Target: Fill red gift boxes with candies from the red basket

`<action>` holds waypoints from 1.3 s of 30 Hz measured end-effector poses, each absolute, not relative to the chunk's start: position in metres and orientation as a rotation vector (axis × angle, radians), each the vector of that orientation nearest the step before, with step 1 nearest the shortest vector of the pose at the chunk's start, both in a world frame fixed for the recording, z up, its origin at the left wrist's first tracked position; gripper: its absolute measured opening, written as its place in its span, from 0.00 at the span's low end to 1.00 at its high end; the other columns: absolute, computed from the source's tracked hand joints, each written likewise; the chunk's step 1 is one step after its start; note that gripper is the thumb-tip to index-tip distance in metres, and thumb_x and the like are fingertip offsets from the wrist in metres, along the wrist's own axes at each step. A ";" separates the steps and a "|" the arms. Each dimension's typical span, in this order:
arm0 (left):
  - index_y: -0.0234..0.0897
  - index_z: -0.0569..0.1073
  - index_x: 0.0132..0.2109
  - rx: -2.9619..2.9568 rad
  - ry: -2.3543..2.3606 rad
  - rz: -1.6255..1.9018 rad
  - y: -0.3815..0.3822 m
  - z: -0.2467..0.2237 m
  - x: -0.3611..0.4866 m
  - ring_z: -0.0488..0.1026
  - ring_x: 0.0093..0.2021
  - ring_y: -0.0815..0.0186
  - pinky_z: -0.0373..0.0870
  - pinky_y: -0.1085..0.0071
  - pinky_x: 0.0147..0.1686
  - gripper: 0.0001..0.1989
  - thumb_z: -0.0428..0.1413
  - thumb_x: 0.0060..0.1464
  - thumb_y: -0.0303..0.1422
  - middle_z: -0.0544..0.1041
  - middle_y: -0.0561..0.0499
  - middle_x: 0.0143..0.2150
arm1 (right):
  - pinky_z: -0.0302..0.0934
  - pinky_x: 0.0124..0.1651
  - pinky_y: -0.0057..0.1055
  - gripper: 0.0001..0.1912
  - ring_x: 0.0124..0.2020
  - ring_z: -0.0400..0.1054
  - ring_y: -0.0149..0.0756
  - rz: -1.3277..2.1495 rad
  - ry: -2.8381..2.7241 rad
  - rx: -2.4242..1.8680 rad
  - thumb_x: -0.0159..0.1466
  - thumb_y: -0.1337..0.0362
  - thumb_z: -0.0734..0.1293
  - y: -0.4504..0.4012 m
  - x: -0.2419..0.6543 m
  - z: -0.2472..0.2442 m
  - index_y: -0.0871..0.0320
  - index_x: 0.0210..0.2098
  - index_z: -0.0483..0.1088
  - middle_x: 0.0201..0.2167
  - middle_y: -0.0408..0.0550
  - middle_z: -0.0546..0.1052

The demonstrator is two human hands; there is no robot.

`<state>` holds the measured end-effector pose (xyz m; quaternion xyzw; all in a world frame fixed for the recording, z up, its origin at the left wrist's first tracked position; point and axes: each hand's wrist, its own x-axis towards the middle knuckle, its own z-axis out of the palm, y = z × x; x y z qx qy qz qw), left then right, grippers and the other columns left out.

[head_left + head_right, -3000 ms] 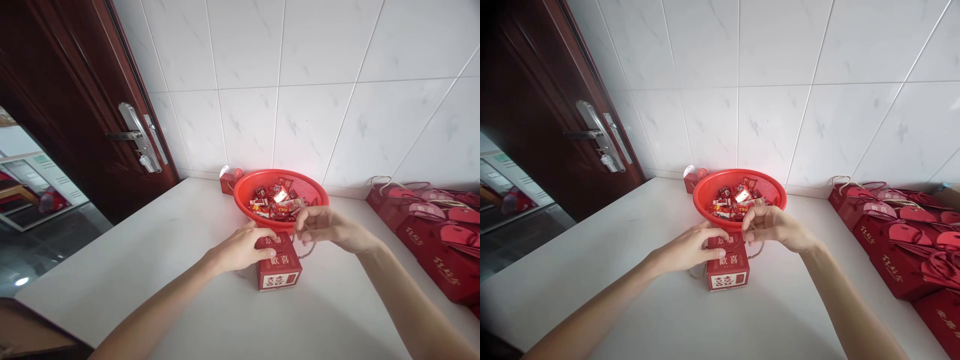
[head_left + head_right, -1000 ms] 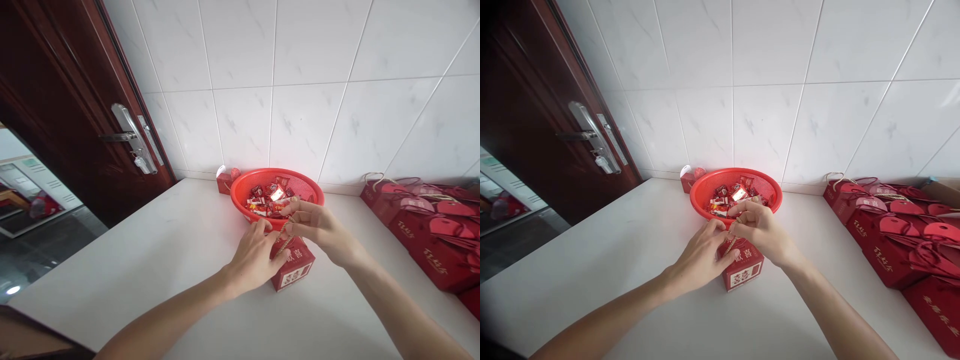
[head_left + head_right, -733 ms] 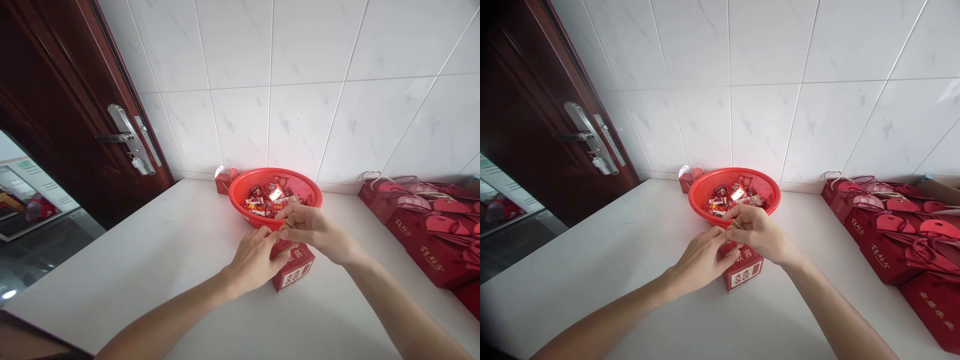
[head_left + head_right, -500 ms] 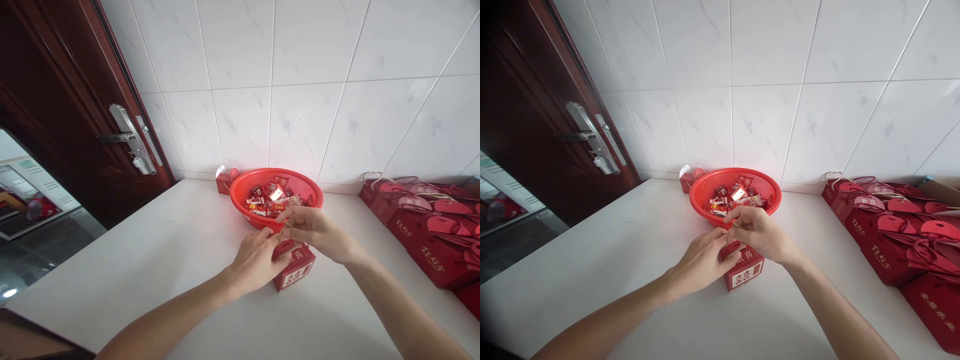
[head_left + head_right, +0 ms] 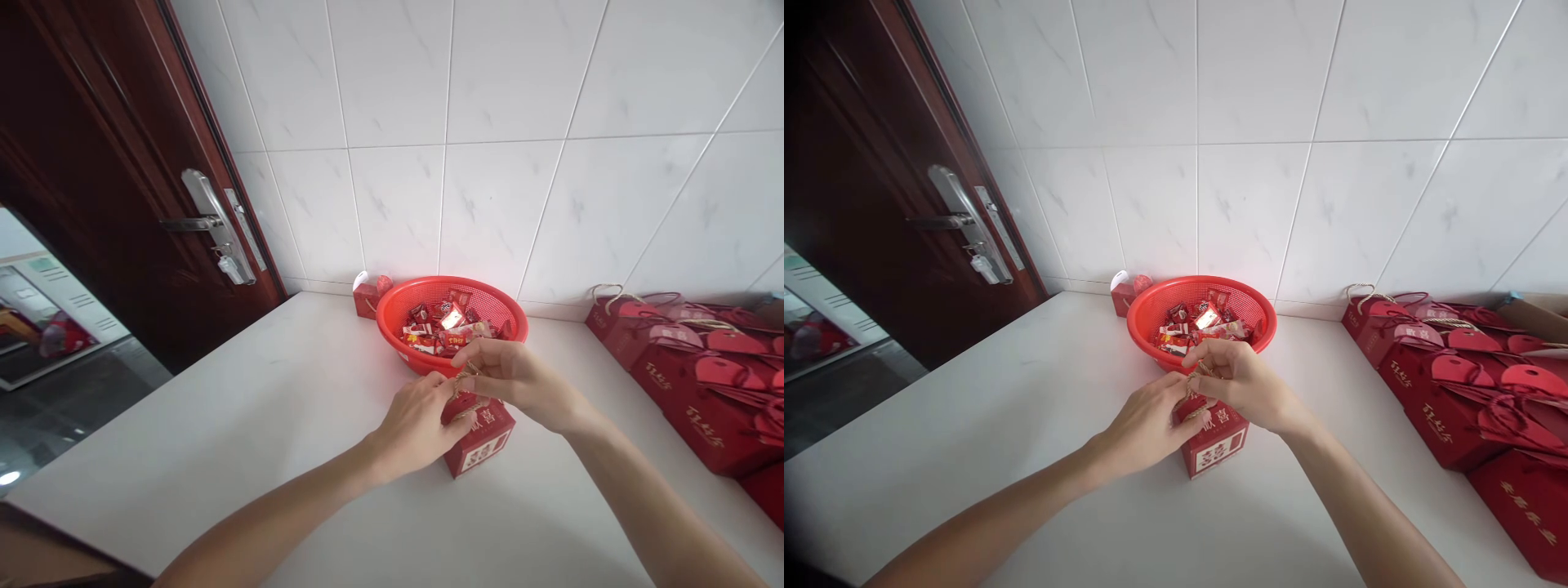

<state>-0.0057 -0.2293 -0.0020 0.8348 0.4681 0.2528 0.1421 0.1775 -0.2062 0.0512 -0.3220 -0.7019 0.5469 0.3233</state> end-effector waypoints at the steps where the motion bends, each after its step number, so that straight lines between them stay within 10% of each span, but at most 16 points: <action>1: 0.40 0.75 0.47 2.397 1.342 0.739 -0.229 -0.002 -0.006 0.74 0.36 0.62 0.69 0.67 0.34 0.13 0.52 0.64 0.42 0.74 0.51 0.35 | 0.63 0.34 0.31 0.07 0.30 0.67 0.31 1.427 -1.846 -0.845 0.62 0.61 0.70 -0.206 0.178 0.051 0.56 0.39 0.73 0.29 0.41 0.74; 9: 0.40 0.74 0.50 2.263 1.236 0.773 -0.228 0.006 -0.011 0.75 0.41 0.59 0.72 0.64 0.38 0.25 0.59 0.55 0.54 0.77 0.48 0.42 | 0.61 0.33 0.31 0.10 0.29 0.64 0.31 1.350 -1.833 -0.876 0.58 0.62 0.71 -0.207 0.184 0.057 0.56 0.40 0.72 0.27 0.40 0.70; 29: 0.40 0.68 0.58 2.436 1.214 1.067 -0.229 -0.013 -0.004 0.71 0.52 0.56 0.73 0.57 0.51 0.19 0.54 0.64 0.42 0.74 0.43 0.52 | 0.50 0.27 0.28 0.10 0.22 0.60 0.31 0.169 -2.088 -1.430 0.59 0.72 0.59 -0.211 0.187 0.057 0.55 0.33 0.70 0.24 0.44 0.73; 32: 0.38 0.72 0.43 2.484 1.093 1.342 -0.233 -0.011 -0.003 0.72 0.44 0.60 0.72 0.62 0.44 0.08 0.52 0.64 0.37 0.75 0.45 0.41 | 0.49 0.26 0.29 0.11 0.20 0.59 0.31 0.152 -2.057 -1.494 0.59 0.72 0.59 -0.212 0.191 0.059 0.54 0.33 0.71 0.21 0.42 0.72; 35: 0.40 0.62 0.23 2.639 0.685 1.152 -0.248 -0.022 0.003 0.64 0.25 0.66 0.67 0.67 0.30 0.20 0.47 0.66 0.35 0.64 0.52 0.21 | 0.50 0.26 0.29 0.12 0.20 0.61 0.32 0.155 -2.034 -1.520 0.58 0.71 0.60 -0.212 0.196 0.063 0.54 0.36 0.73 0.21 0.42 0.73; 39: 0.43 0.73 0.31 2.566 0.345 0.516 -0.286 -0.062 0.019 0.67 0.23 0.65 0.67 0.68 0.25 0.19 0.45 0.68 0.41 0.68 0.52 0.23 | 0.52 0.27 0.29 0.11 0.22 0.63 0.33 0.172 -2.014 -1.548 0.57 0.70 0.61 -0.210 0.204 0.070 0.54 0.35 0.73 0.24 0.43 0.76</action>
